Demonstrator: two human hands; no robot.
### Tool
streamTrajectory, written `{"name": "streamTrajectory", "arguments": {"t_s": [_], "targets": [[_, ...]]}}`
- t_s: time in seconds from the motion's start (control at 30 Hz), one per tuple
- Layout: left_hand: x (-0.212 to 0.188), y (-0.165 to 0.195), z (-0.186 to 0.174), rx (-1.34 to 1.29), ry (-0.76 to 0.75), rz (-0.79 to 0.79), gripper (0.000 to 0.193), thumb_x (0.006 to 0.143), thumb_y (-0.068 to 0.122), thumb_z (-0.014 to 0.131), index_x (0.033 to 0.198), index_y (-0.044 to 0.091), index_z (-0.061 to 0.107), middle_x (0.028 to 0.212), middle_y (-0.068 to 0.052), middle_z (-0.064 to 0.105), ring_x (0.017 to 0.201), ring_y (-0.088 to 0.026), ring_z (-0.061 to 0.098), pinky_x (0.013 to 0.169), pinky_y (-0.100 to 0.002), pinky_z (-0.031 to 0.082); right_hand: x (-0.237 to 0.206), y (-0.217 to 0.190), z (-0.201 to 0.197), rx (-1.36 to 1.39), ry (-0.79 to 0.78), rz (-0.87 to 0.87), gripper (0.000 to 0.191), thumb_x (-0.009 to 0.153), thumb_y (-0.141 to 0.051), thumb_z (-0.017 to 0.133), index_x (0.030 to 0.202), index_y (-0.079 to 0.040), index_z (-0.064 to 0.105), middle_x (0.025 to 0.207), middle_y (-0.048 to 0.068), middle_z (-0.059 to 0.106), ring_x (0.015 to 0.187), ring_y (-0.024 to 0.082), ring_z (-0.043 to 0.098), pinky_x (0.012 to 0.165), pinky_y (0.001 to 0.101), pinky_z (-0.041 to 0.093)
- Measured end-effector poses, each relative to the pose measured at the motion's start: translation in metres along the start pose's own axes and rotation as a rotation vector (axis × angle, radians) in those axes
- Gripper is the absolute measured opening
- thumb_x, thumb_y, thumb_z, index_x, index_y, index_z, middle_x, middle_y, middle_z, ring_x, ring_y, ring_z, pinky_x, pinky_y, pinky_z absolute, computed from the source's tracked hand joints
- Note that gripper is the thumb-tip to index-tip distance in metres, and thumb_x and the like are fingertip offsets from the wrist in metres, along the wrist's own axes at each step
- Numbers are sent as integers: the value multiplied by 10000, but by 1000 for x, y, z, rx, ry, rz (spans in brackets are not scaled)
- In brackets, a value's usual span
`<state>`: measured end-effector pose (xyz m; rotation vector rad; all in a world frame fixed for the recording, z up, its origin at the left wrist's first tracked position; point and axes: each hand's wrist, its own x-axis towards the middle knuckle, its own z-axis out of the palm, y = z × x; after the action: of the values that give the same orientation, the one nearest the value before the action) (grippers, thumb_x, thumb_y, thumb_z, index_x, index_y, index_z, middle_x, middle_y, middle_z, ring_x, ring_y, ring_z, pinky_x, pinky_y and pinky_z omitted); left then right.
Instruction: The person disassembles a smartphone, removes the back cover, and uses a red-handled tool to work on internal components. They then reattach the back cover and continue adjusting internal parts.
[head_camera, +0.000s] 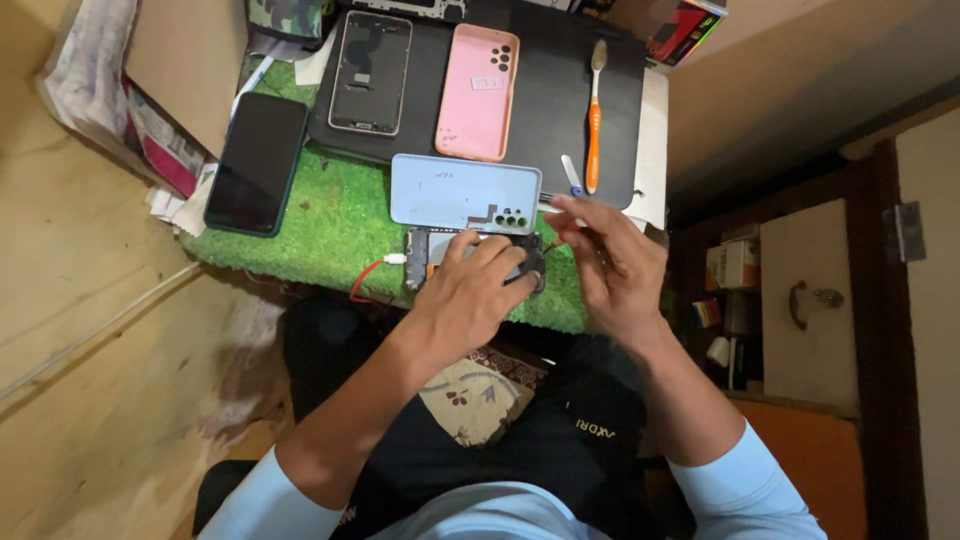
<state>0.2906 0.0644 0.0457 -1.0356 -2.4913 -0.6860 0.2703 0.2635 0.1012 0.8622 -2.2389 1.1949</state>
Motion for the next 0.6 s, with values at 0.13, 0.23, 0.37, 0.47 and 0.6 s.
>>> {"name": "streamTrajectory", "arguments": {"t_s": [0.13, 0.23, 0.37, 0.47, 0.6], "targets": [[-1, 1, -1, 12, 51, 17, 278, 897, 107, 562, 1099, 101, 752, 1209, -91, 665, 1207, -239, 570, 1067, -466, 364, 2, 0, 4, -137, 54, 21, 339, 895, 61, 822, 1206, -34, 725, 1021, 103, 710, 867, 175, 737, 769, 274, 585], [-2, 1, -2, -47, 28, -12, 280, 909, 90, 559, 1106, 92, 759, 1181, -79, 669, 1192, -237, 574, 1045, -470, 362, 2, 0, 6, -144, 80, 10, 348, 882, 46, 839, 1199, -43, 725, 1032, 130, 656, 858, 195, 693, 764, 292, 561], [-1, 1, -3, -27, 49, -1, 272, 897, 92, 561, 1086, 105, 755, 1181, -73, 668, 1190, -230, 576, 1071, -476, 361, 2, -3, 4, 66, -33, 134, 360, 934, 71, 633, 1279, -32, 624, 1074, 93, 720, 838, 144, 671, 771, 277, 565], [-1, 1, -3, -38, 53, -8, 277, 888, 83, 561, 1083, 104, 756, 1168, -62, 669, 1189, -227, 579, 1072, -481, 362, -1, -5, 6, -88, -19, -9, 317, 975, 75, 711, 1260, -62, 689, 1067, 97, 741, 939, 157, 741, 834, 291, 610], [-3, 1, -2, -27, 40, -10, 272, 889, 80, 564, 1071, 99, 765, 1136, -66, 667, 1173, -234, 580, 1061, -491, 364, -5, -6, 12, -302, 68, 82, 308, 865, -1, 875, 1148, -59, 767, 976, 131, 705, 818, 186, 717, 742, 310, 561]]}}
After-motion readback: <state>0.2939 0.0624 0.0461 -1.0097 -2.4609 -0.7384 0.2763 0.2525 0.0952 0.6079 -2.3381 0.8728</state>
